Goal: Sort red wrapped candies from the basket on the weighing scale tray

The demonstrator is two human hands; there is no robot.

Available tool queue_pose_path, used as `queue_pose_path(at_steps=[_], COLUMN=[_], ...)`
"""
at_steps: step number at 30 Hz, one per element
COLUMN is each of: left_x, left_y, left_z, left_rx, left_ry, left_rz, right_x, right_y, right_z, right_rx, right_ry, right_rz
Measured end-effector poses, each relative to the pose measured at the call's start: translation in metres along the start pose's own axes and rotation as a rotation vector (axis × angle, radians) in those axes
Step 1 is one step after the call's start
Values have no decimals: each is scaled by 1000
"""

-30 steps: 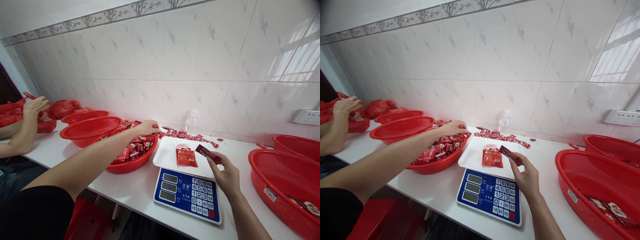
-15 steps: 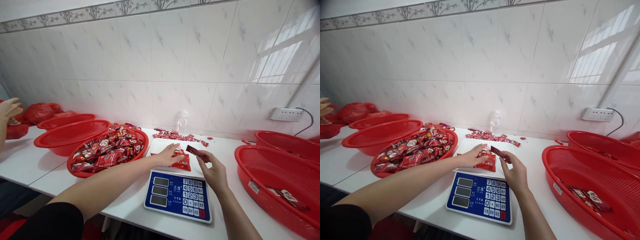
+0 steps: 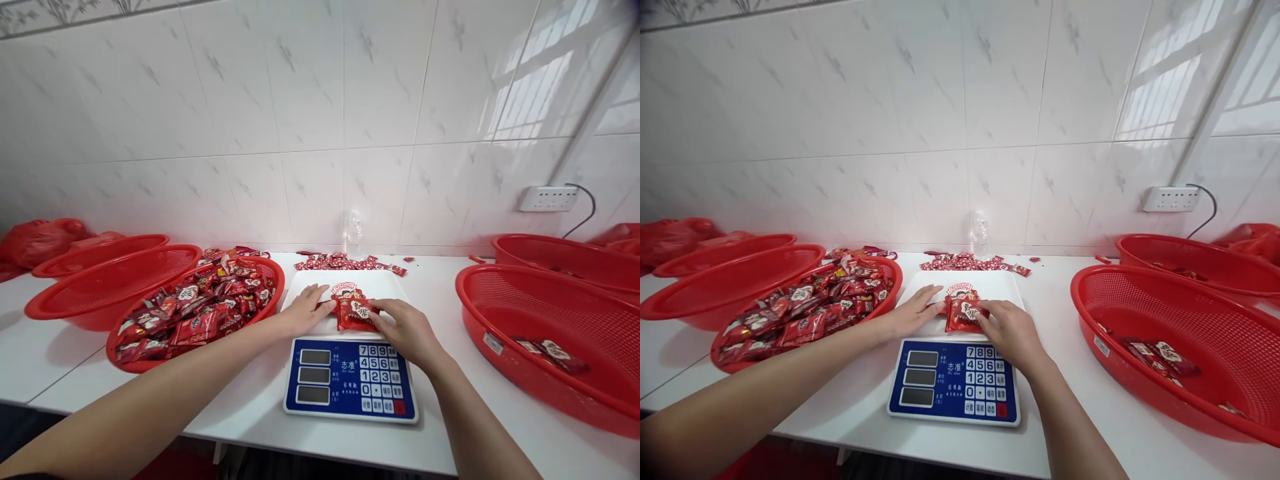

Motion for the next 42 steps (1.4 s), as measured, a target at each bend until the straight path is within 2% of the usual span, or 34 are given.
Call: queue_pose_path(at_steps=[4, 8, 13, 16, 20, 26, 31, 36, 42], left_x=[20, 36, 39, 36, 30, 42, 57, 65, 65], left_y=[-11, -17, -15, -11, -11, -18, -25, -22, -17], left_z=[-5, -16, -19, -17, -16, -25, -42, -54, -61], left_rx=[-5, 5, 46, 40, 59, 66, -15, -129, -12], left_ry=[-187, -268, -218, -175, -203, -288, -381, -344, -231], left_rz=[88, 105, 243, 226, 118, -50, -144, -118, -135], right_x=[-8, -2, 13, 13, 8, 15, 17, 16, 17], right_y=[1, -3, -7, -7, -4, -3, -2, -3, -5], right_z=[0, -2, -2, -1, 0, -2, -3, -3, -3], right_rx=[-89, -9, 218, 187, 151, 313, 391, 402, 402], right_ry=[57, 51, -26, -4, 13, -43, -56, -56, -68], right_rz=[-36, -119, -148, -156, -154, -139, -177, -187, -211])
Point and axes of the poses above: each hand's wrist, its own z-axis away from the middle knuckle, its own y-axis out of the back of the hand, x = y × z, the point moved 1 cm from there along -z, towards the middle knuckle, and after that the axes turned 3 degrees about y, right-handed, at the moved point
